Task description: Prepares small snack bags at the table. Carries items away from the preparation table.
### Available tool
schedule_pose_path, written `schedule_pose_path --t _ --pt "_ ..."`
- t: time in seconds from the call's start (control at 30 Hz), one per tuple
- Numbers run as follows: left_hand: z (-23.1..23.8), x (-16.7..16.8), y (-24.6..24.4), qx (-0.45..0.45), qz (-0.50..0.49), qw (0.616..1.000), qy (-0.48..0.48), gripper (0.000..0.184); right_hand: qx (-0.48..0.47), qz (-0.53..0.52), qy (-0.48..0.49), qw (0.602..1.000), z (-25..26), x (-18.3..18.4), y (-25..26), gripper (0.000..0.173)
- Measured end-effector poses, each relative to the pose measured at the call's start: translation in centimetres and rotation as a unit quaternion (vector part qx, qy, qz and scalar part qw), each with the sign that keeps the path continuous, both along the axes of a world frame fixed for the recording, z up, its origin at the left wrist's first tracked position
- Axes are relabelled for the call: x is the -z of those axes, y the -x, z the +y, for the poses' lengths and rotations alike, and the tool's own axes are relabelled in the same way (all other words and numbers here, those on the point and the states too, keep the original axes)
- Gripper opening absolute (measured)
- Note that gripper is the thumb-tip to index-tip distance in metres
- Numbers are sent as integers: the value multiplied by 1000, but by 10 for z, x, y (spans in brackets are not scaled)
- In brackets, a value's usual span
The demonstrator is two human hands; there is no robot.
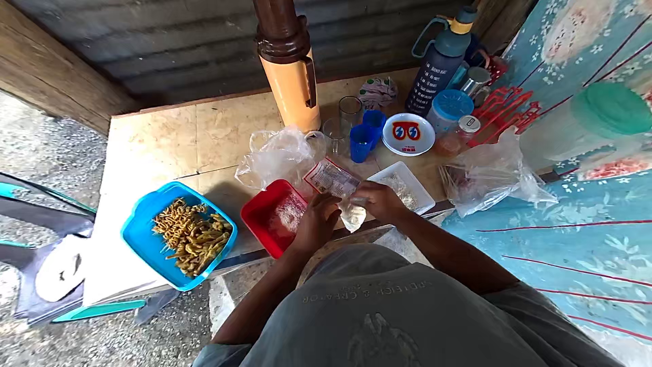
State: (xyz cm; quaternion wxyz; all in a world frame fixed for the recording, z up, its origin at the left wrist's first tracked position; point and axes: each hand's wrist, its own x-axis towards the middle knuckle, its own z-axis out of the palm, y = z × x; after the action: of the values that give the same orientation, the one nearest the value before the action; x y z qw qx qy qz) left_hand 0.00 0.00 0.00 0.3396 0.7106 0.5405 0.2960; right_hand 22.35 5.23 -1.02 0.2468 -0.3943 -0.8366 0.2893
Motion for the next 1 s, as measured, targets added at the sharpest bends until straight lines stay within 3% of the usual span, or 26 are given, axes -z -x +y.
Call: schedule_pose_path --t 0.13,0.23,0.4,0.5,0.57,0.67,0.87,1.0 --pt "6 1 -6 7 0 1000 -10 27 73 125 -78 986 -2 -2 3 14" --pt "9 7 -6 10 13 1000 -13 29 35 84 -30 995 -1 0 -1 12" --pt "20 10 -5 21 22 999 -27 28 65 83 -10 994 3 -15 1 11" --pt "24 11 -4 25 20 999 -39 27 162 127 -13 978 9 -16 4 12" --pt "25 11 -4 26 24 999 -32 27 159 97 31 982 11 -20 4 14" --pt "30 11 -2 26 31 999 -30 27 192 134 56 971 10 -22 11 13" --pt "58 22 -12 107 64 992 -34 41 136 112 127 976 16 -32 14 12" --pt "55 10 -25 90 24 994 -58 17 129 185 114 968 8 -42 14 11"
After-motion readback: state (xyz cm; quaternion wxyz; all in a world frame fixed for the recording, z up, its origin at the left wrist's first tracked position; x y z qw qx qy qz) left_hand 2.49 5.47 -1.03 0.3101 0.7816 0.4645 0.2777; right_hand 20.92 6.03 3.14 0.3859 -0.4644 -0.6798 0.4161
